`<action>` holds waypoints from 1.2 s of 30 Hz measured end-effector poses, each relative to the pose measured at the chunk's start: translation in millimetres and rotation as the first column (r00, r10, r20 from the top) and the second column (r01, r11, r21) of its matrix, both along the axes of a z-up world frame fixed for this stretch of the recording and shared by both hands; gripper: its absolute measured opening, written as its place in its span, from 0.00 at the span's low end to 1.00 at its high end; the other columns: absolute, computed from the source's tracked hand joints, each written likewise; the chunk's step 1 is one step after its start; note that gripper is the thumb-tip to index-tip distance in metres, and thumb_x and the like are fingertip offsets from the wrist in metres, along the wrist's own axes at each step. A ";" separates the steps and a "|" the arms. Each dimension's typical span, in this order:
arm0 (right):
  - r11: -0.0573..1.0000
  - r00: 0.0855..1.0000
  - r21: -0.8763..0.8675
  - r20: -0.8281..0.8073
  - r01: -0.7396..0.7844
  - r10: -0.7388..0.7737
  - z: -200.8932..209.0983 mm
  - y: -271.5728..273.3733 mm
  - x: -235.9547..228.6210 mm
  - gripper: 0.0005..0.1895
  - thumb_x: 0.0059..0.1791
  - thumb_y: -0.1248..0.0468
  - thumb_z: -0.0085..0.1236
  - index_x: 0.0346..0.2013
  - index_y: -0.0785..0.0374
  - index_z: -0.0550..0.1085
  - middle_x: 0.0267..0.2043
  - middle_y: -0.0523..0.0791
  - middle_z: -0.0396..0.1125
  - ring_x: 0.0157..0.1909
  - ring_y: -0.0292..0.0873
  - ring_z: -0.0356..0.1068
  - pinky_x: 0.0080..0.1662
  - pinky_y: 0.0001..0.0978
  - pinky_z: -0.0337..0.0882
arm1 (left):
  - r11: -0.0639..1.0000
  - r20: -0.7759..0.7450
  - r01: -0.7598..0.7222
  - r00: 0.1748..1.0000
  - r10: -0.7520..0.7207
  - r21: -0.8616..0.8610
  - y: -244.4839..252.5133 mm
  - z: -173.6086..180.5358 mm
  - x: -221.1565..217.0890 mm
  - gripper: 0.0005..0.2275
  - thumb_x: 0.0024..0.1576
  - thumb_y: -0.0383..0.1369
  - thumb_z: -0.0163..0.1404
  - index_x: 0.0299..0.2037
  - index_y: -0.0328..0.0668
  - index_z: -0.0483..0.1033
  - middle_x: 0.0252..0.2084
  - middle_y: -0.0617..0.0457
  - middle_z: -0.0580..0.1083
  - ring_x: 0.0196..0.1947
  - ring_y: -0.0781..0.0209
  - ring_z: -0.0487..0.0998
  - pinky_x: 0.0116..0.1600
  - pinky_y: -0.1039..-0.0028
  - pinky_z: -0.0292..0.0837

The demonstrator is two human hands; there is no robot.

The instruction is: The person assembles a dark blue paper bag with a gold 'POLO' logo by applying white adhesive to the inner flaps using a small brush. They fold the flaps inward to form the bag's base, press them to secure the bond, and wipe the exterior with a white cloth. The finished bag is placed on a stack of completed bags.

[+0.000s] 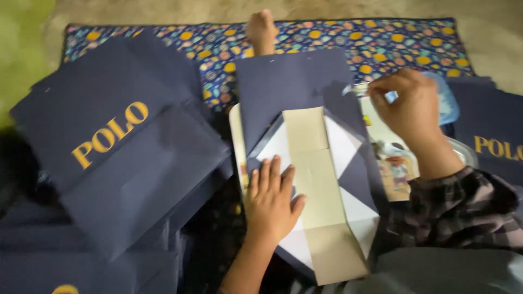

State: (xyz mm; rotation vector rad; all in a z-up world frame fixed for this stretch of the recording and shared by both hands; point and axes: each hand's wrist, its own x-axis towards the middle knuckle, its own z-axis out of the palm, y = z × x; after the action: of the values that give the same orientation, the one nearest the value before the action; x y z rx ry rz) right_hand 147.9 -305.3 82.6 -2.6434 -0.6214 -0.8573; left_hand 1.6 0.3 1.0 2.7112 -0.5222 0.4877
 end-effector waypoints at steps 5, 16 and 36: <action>0.879 0.913 -0.246 0.119 0.409 -0.391 -22.0 -121.1 -19.6 0.03 0.57 0.63 0.68 0.41 0.48 0.86 0.38 0.40 0.72 0.39 0.45 0.72 0.35 0.42 0.65 | 0.998 -0.040 0.029 0.999 -0.027 0.053 -1.0 -2.4 3.5 0.31 0.51 0.53 0.53 0.63 0.49 0.69 0.71 0.40 0.63 0.70 0.38 0.62 0.68 0.49 0.54; 0.724 0.824 -0.401 0.187 0.562 -0.536 -77.5 -156.4 -7.4 0.04 0.48 0.56 0.61 0.29 0.40 0.80 0.33 0.32 0.70 0.36 0.44 0.72 0.42 0.42 0.63 | 0.996 -0.041 0.006 0.999 -0.003 0.091 -2.8 -0.3 0.8 0.28 0.54 0.52 0.50 0.63 0.52 0.69 0.72 0.44 0.62 0.71 0.41 0.61 0.68 0.48 0.55; 0.919 0.884 0.035 -0.291 0.392 -0.366 -44.0 -154.1 -30.3 0.07 0.55 0.59 0.64 0.38 0.57 0.85 0.40 0.45 0.75 0.39 0.50 0.74 0.35 0.47 0.69 | 0.990 -0.024 0.001 1.000 0.002 0.143 -3.1 -5.4 3.2 0.29 0.56 0.55 0.46 0.65 0.54 0.68 0.72 0.45 0.62 0.71 0.43 0.61 0.71 0.50 0.51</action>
State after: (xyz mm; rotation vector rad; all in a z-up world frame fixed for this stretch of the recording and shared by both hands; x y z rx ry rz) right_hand 117.6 -459.4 38.6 -2.7696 0.0137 -0.5666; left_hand 4.9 -2.7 -4.3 2.8502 -0.5705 0.4328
